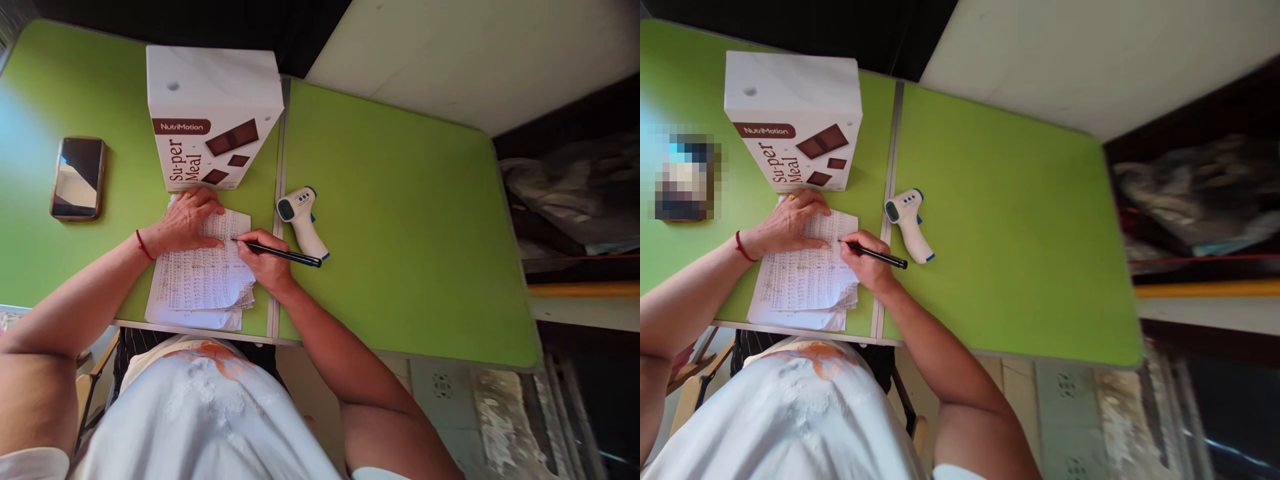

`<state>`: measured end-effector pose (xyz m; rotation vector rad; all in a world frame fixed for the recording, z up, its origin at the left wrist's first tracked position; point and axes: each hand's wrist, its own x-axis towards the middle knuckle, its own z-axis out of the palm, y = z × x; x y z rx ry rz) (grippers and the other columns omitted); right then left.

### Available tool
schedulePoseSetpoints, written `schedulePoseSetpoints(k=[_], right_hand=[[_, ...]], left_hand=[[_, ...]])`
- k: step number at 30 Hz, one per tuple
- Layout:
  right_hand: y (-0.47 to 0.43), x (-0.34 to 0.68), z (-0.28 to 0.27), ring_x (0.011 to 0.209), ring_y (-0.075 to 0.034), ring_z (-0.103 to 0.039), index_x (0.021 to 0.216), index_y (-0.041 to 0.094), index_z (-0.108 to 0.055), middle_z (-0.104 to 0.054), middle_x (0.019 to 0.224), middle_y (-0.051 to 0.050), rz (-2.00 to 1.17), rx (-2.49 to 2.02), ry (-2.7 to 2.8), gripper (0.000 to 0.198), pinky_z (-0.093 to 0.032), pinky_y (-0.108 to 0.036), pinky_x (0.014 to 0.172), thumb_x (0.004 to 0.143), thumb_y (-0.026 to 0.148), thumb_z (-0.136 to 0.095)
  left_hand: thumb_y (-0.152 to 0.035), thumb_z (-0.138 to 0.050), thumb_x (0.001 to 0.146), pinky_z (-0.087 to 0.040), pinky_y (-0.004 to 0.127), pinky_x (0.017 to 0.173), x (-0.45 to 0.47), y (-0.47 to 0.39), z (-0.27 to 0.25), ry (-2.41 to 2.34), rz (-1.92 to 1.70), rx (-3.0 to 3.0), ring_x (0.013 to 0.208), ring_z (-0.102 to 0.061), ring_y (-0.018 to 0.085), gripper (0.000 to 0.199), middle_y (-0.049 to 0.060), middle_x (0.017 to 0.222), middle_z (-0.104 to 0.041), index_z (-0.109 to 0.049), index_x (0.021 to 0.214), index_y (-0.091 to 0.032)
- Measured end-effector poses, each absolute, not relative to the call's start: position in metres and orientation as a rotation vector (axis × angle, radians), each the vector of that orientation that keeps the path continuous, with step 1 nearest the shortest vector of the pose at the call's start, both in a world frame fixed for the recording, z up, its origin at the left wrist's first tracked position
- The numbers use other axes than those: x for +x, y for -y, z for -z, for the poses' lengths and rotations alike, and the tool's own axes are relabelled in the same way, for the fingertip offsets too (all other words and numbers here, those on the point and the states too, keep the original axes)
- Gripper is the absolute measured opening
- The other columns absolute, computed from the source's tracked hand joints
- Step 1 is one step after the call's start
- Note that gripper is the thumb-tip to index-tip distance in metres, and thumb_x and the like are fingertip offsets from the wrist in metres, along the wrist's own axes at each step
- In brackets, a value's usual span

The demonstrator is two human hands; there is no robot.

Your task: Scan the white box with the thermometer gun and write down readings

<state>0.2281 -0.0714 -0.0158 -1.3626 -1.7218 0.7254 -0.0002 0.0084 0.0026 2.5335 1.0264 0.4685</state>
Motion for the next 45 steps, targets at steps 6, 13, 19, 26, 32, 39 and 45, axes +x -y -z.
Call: schedulePoseSetpoints(k=[6, 13, 19, 26, 32, 39, 45], right_hand=[[0.0711, 0.2279, 0.0146, 0.066, -0.016, -0.065, 0.084, 0.024, -0.07, -0.073, 0.074, -0.001, -0.668, -1.359, 1.754, 0.011, -0.056, -0.031, 0.068, 0.086, 0.03, -0.061], [0.0711, 0.2277, 0.0133, 0.064, -0.016, -0.063, 0.082, 0.025, -0.07, -0.073, 0.074, -0.001, -0.715, -1.39, 1.742, 0.012, -0.056, -0.031, 0.067, 0.084, 0.032, -0.061], [0.0699, 0.2268, 0.0165, 0.062, -0.016, -0.062, 0.082, 0.024, -0.069, -0.071, 0.072, -0.001, -0.719, -1.376, 1.664, 0.012, -0.055, -0.03, 0.064, 0.085, 0.031, -0.06], [0.0703, 0.2269, 0.0143, 0.063, -0.016, -0.063, 0.081, 0.024, -0.07, -0.073, 0.072, 0.0, -0.725, -1.379, 1.694, 0.008, -0.056, -0.031, 0.067, 0.083, 0.029, -0.064], [0.0702, 0.2266, 0.0159, 0.062, -0.016, -0.062, 0.08, 0.024, -0.07, -0.072, 0.071, 0.0, -0.749, -1.401, 1.649, 0.009, -0.055, -0.031, 0.066, 0.082, 0.029, -0.063], [0.0694, 0.2274, 0.0184, 0.062, -0.016, -0.063, 0.079, 0.024, -0.069, -0.072, 0.071, 0.0, -0.741, -1.384, 1.643, 0.008, -0.056, -0.031, 0.066, 0.082, 0.029, -0.063], [0.0697, 0.2279, 0.0205, 0.064, -0.016, -0.064, 0.082, 0.024, -0.068, -0.071, 0.072, 0.0, -0.696, -1.386, 1.666, 0.007, -0.055, -0.031, 0.066, 0.084, 0.027, -0.063]], left_hand=[[-0.062, -0.082, 0.08, -0.044, 0.052, 0.108, -0.0008, -0.0083, -0.003, -1.023, -0.468, 2.538, 0.126, -0.058, 0.039, 0.064, 0.016, 0.135, -0.065, -0.067, 0.126, -0.02], [-0.064, -0.081, 0.08, -0.044, 0.054, 0.108, -0.0015, -0.01, -0.0005, -1.012, -0.486, 2.529, 0.126, -0.058, 0.039, 0.064, 0.016, 0.135, -0.064, -0.068, 0.125, -0.021], [-0.061, -0.083, 0.079, -0.043, 0.054, 0.109, -0.0012, -0.0089, -0.0034, -1.013, -0.49, 2.506, 0.127, -0.058, 0.04, 0.063, 0.017, 0.135, -0.064, -0.068, 0.124, -0.02], [-0.062, -0.083, 0.078, -0.045, 0.054, 0.107, -0.0015, -0.0097, -0.0015, -1.014, -0.503, 2.515, 0.124, -0.059, 0.039, 0.064, 0.017, 0.134, -0.065, -0.069, 0.123, -0.02], [-0.064, -0.082, 0.079, -0.045, 0.054, 0.107, -0.0021, -0.0099, -0.0017, -1.006, -0.502, 2.521, 0.124, -0.059, 0.04, 0.064, 0.017, 0.133, -0.065, -0.069, 0.124, -0.02], [-0.066, -0.082, 0.079, -0.045, 0.054, 0.108, -0.0021, -0.0103, -0.002, -1.007, -0.483, 2.522, 0.125, -0.059, 0.04, 0.067, 0.017, 0.134, -0.065, -0.069, 0.125, -0.019], [-0.064, -0.082, 0.08, -0.044, 0.054, 0.108, -0.0018, -0.0102, -0.0019, -1.02, -0.476, 2.521, 0.125, -0.058, 0.039, 0.065, 0.017, 0.135, -0.064, -0.068, 0.125, -0.02]])
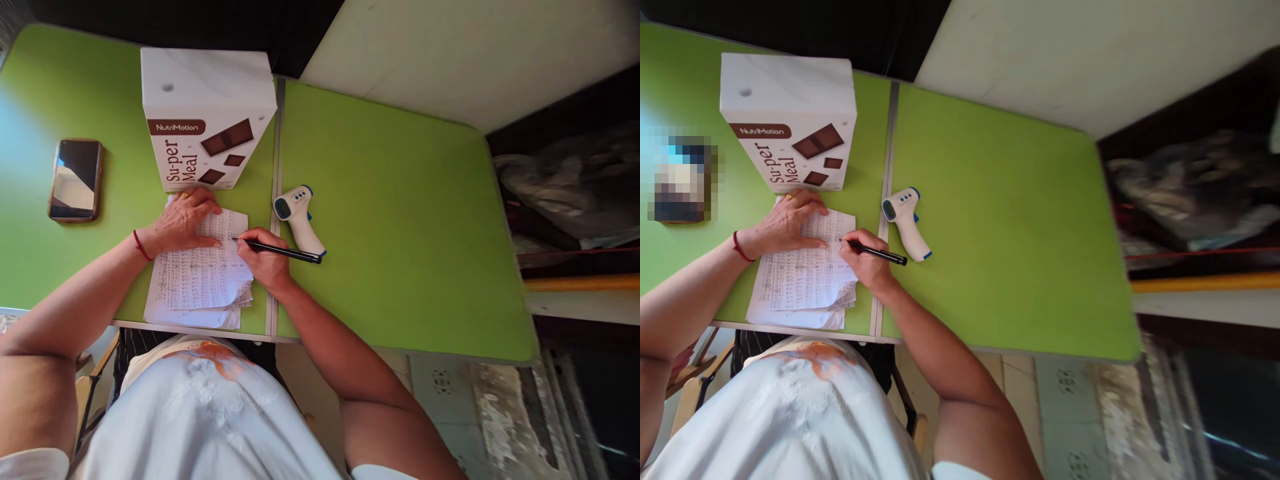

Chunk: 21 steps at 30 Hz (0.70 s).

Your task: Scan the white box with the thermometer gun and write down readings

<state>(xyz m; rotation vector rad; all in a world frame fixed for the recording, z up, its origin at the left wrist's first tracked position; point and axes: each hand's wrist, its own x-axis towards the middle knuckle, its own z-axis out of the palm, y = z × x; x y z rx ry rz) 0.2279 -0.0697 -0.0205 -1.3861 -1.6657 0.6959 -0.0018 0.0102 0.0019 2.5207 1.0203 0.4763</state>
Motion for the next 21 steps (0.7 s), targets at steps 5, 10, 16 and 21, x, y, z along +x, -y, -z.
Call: schedulePoseSetpoints(k=[5, 10, 16, 21], right_hand=[[0.0689, 0.2272, 0.0213, 0.063, -0.015, -0.062, 0.081, 0.024, -0.066, -0.069, 0.071, 0.001, -0.682, -1.308, 1.666, 0.004, -0.054, -0.03, 0.065, 0.083, 0.025, -0.062], [0.0684, 0.2266, 0.021, 0.063, -0.015, -0.061, 0.079, 0.024, -0.065, -0.068, 0.07, 0.002, -0.709, -1.319, 1.627, 0.003, -0.053, -0.03, 0.066, 0.082, 0.025, -0.063], [0.0691, 0.2259, 0.0185, 0.063, -0.015, -0.061, 0.078, 0.024, -0.065, -0.069, 0.07, 0.002, -0.752, -1.306, 1.619, 0.002, -0.053, -0.03, 0.066, 0.081, 0.025, -0.064], [0.0698, 0.226, 0.0174, 0.062, -0.014, -0.06, 0.077, 0.024, -0.065, -0.067, 0.068, 0.002, -0.77, -1.316, 1.601, 0.005, -0.052, -0.03, 0.065, 0.08, 0.028, -0.064]], left_hand=[[-0.066, -0.082, 0.079, -0.045, 0.053, 0.106, -0.0016, -0.0104, -0.0024, -1.023, -0.473, 2.502, 0.124, -0.059, 0.04, 0.067, 0.017, 0.133, -0.065, -0.069, 0.124, -0.019], [-0.065, -0.082, 0.079, -0.044, 0.052, 0.107, -0.0015, -0.01, -0.0041, -1.03, -0.466, 2.493, 0.124, -0.059, 0.039, 0.066, 0.017, 0.134, -0.064, -0.068, 0.124, -0.019], [-0.063, -0.083, 0.079, -0.043, 0.054, 0.108, -0.0016, -0.0096, -0.0049, -1.023, -0.472, 2.484, 0.126, -0.059, 0.04, 0.064, 0.017, 0.135, -0.064, -0.068, 0.124, -0.019], [-0.063, -0.083, 0.078, -0.043, 0.054, 0.109, -0.0021, -0.0098, -0.0037, -1.019, -0.479, 2.49, 0.126, -0.058, 0.04, 0.064, 0.016, 0.136, -0.064, -0.069, 0.123, -0.02]])
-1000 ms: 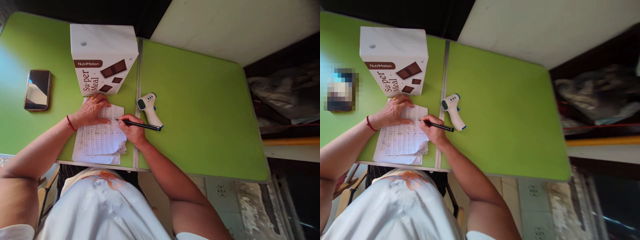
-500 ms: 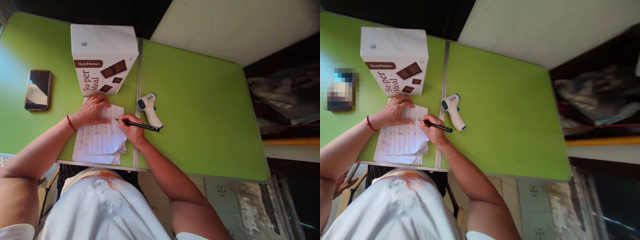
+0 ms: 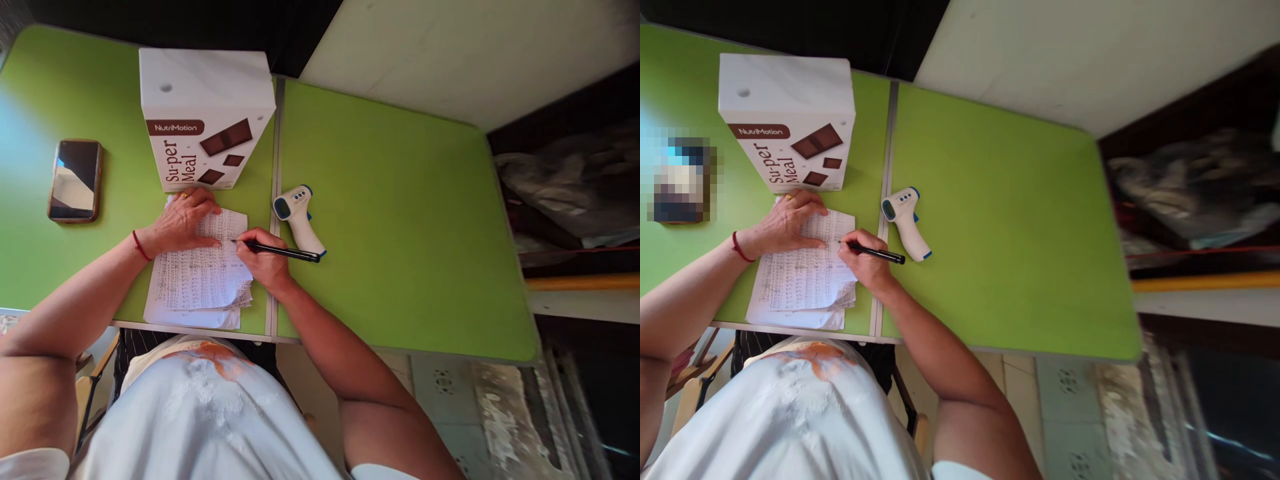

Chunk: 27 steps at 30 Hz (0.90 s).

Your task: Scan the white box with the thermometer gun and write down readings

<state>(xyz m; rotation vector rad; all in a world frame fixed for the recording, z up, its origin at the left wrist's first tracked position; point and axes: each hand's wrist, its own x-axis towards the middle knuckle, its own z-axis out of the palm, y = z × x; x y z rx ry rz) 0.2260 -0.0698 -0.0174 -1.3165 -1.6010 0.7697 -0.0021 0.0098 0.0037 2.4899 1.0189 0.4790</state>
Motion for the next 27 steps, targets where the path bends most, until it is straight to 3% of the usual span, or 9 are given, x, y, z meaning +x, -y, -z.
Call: schedulePoseSetpoints(k=[15, 20, 24, 27], right_hand=[[0.069, 0.228, 0.021, 0.06, -0.014, -0.059, 0.079, 0.024, -0.062, -0.065, 0.067, 0.003, -0.632, -1.297, 1.645, 0.007, -0.053, -0.029, 0.062, 0.086, 0.026, -0.06], [0.062, 0.241, 0.024, 0.085, -0.021, -0.069, 0.102, 0.024, -0.07, -0.07, 0.091, -0.006, -0.385, -1.269, 1.754, 0.019, -0.06, -0.038, 0.082, 0.099, 0.03, -0.053], [0.055, 0.253, 0.032, 0.098, -0.025, -0.069, 0.119, 0.026, -0.072, -0.068, 0.105, -0.01, -0.332, -1.331, 1.852, 0.033, -0.061, -0.046, 0.09, 0.099, 0.022, -0.045], [0.052, 0.257, 0.035, 0.104, -0.027, -0.067, 0.128, 0.027, -0.071, -0.069, 0.109, -0.011, -0.309, -1.357, 1.945, 0.044, -0.059, -0.05, 0.096, 0.099, 0.015, -0.04]], left_hand=[[-0.063, -0.081, 0.081, -0.047, 0.054, 0.103, -0.002, -0.011, -0.001, -0.986, -0.511, 2.541, 0.124, -0.06, 0.04, 0.062, 0.017, 0.133, -0.066, -0.068, 0.122, -0.019], [-0.057, -0.069, 0.093, -0.046, 0.056, 0.107, -0.011, -0.011, -0.006, -0.992, -1.023, 2.569, 0.122, -0.061, 0.034, 0.042, 0.011, 0.124, -0.064, -0.06, 0.117, -0.024], [-0.069, -0.069, 0.091, -0.036, 0.065, 0.117, -0.028, -0.021, -0.005, -1.299, -1.627, 2.268, 0.139, -0.046, 0.036, 0.058, 0.012, 0.137, -0.051, -0.046, 0.126, -0.028], [-0.077, -0.072, 0.085, -0.034, 0.063, 0.122, -0.037, -0.038, 0.004, -1.415, -1.634, 2.08, 0.15, -0.034, 0.037, 0.084, 0.013, 0.153, -0.039, -0.032, 0.143, -0.032]])
